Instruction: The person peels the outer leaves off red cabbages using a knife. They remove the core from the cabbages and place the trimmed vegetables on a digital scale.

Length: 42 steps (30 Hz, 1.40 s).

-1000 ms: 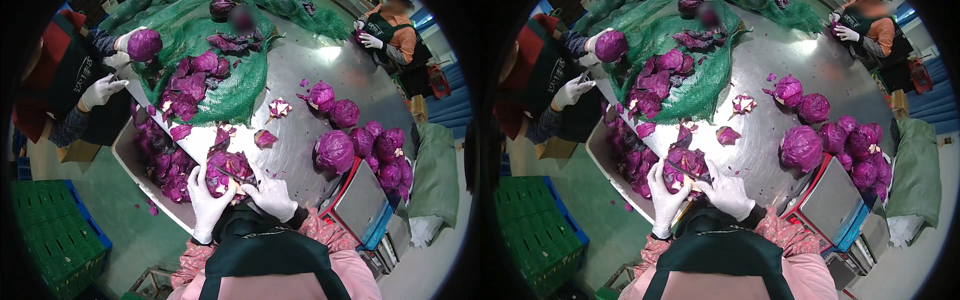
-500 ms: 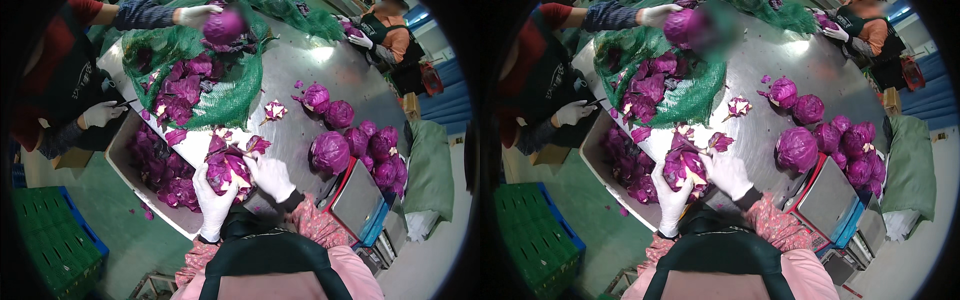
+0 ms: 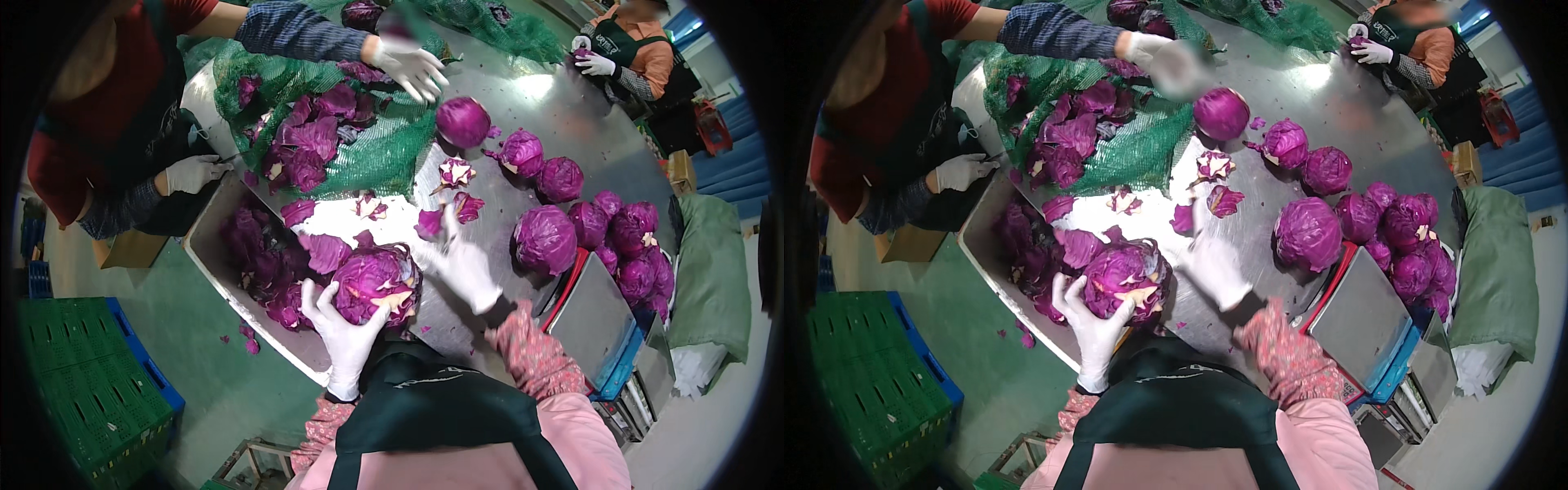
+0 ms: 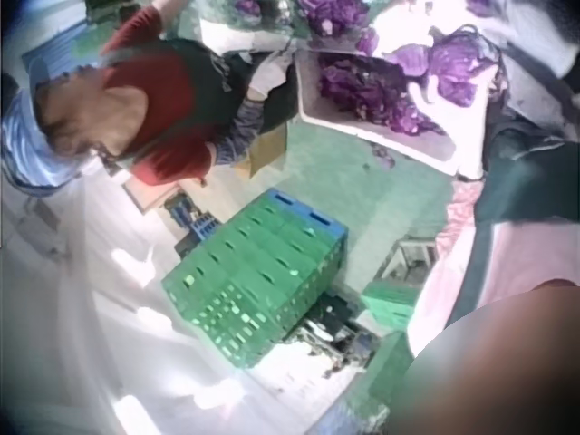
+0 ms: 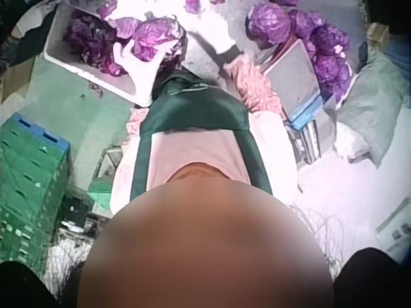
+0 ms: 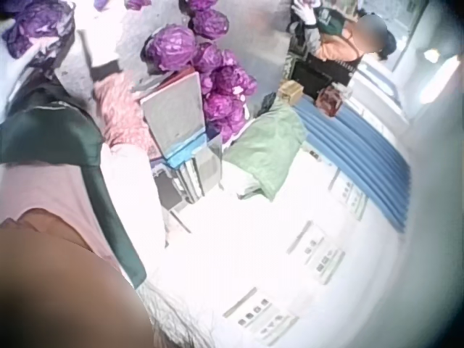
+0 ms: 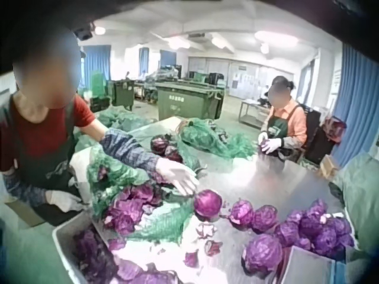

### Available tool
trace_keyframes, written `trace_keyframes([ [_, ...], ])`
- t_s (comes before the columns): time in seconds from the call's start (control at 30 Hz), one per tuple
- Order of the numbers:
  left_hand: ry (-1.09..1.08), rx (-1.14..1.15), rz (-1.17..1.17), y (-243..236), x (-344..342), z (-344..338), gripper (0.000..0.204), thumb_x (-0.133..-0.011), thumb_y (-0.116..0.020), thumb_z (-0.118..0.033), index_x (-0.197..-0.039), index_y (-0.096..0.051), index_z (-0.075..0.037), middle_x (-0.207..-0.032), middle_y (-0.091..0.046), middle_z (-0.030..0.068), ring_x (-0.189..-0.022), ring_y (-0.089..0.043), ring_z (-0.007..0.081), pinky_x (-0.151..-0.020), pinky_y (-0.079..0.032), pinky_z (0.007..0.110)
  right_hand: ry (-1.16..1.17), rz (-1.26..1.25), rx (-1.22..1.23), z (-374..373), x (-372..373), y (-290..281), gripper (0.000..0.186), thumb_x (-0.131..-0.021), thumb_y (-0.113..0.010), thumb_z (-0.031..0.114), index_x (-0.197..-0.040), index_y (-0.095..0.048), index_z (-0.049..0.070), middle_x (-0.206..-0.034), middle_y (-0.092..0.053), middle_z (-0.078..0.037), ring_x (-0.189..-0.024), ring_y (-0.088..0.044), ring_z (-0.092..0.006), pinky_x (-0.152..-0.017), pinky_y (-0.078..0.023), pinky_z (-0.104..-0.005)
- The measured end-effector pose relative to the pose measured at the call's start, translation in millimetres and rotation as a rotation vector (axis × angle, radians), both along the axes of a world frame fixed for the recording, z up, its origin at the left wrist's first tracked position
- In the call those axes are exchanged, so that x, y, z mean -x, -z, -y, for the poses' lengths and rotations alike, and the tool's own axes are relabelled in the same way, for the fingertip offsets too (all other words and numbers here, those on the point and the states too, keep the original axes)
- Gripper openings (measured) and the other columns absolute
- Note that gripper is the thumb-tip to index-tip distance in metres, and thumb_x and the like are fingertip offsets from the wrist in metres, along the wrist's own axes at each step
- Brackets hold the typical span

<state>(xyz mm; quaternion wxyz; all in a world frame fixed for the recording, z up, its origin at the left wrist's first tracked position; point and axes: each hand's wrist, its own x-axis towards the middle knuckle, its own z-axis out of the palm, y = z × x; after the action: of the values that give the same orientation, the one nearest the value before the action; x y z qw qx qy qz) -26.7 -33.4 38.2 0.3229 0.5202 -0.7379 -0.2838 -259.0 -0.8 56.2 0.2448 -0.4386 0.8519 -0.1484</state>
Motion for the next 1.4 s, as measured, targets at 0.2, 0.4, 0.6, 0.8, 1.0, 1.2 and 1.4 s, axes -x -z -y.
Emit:
trace_keyframes([
  [0.2, 0.108, -0.213, -0.280, 2, 5, 15, 0.088, -0.068, -0.088, -0.024, -0.139, -0.041, -0.002, -0.138, -0.045, 0.0205, -0.131, -0.044, 0.0352, -0.108, -0.040, 0.043, -0.222, -0.015, 0.224, -24, -44, -12, 0.058, -0.097, -0.052, 0.052, -0.143, -0.048, 0.017, -0.075, -0.069, -0.014, -0.067, -0.069, -0.0345, -0.056, -0.052, -0.0429],
  [0.4, 0.200, -0.045, -0.080, -3, 1, 25, 0.073, -0.073, -0.084, -0.019, -0.135, -0.049, -0.003, -0.124, -0.047, 0.0142, -0.123, -0.047, 0.0287, -0.108, -0.037, 0.039, 0.080, 0.100, 0.140, 4, 14, 42, 0.038, -0.102, -0.046, 0.041, -0.121, -0.063, 0.013, -0.091, -0.070, -0.018, -0.078, -0.068, -0.0387, -0.068, -0.053, -0.0489],
  [0.6, -0.009, -0.185, -0.197, 8, -7, 28, 0.077, -0.075, -0.086, -0.025, -0.138, -0.047, -0.005, -0.122, -0.044, 0.0151, -0.116, -0.047, 0.0300, -0.104, -0.038, 0.042, -0.310, -0.204, 0.367, -18, 6, 28, 0.036, -0.098, -0.060, 0.029, -0.130, -0.061, 0.013, -0.105, -0.071, -0.017, -0.086, -0.071, -0.0319, -0.073, -0.055, -0.0400],
  [0.8, 0.138, -0.010, 0.098, -8, 11, 34, 0.077, -0.072, -0.086, -0.026, -0.138, -0.051, -0.008, -0.132, -0.043, 0.0200, -0.124, -0.045, 0.0374, -0.104, -0.039, 0.047, -0.268, -0.155, 0.324, -18, -49, -5, 0.069, -0.094, -0.064, 0.044, -0.146, -0.045, 0.002, -0.071, -0.067, -0.013, -0.055, -0.066, -0.0278, -0.050, -0.050, -0.0392],
  [1.0, 0.202, -0.221, -0.145, -5, 19, 38, 0.073, -0.072, -0.084, -0.020, -0.135, -0.052, -0.003, -0.135, -0.052, 0.0194, -0.127, -0.052, 0.0351, -0.107, -0.043, 0.043, -0.364, -0.321, 0.470, -13, -39, 9, 0.074, -0.093, -0.063, 0.047, -0.144, -0.044, -0.003, -0.059, -0.061, -0.010, -0.047, -0.061, -0.0233, -0.043, -0.046, -0.0371],
  [1.2, 0.177, -0.137, -0.061, -5, 30, 44, 0.071, -0.072, -0.084, -0.022, -0.133, -0.054, -0.002, -0.129, -0.056, 0.0199, -0.123, -0.055, 0.0363, -0.103, -0.047, 0.043, -0.240, -0.305, 0.336, -4, -40, 9, 0.060, -0.093, -0.062, 0.045, -0.139, -0.054, 0.008, -0.062, -0.064, -0.009, -0.048, -0.062, -0.0245, -0.045, -0.049, -0.0365],
  [1.4, 0.106, -0.026, 0.008, -11, 40, 34, 0.067, -0.074, -0.081, -0.019, -0.134, -0.055, -0.004, -0.126, -0.058, 0.0173, -0.116, -0.061, 0.0338, -0.099, -0.049, 0.040, -0.285, -0.291, 0.184, -3, -30, 15, 0.034, -0.096, -0.055, 0.022, -0.129, -0.058, 0.016, -0.100, -0.069, -0.010, -0.060, -0.068, -0.0250, -0.047, -0.053, -0.0380],
])
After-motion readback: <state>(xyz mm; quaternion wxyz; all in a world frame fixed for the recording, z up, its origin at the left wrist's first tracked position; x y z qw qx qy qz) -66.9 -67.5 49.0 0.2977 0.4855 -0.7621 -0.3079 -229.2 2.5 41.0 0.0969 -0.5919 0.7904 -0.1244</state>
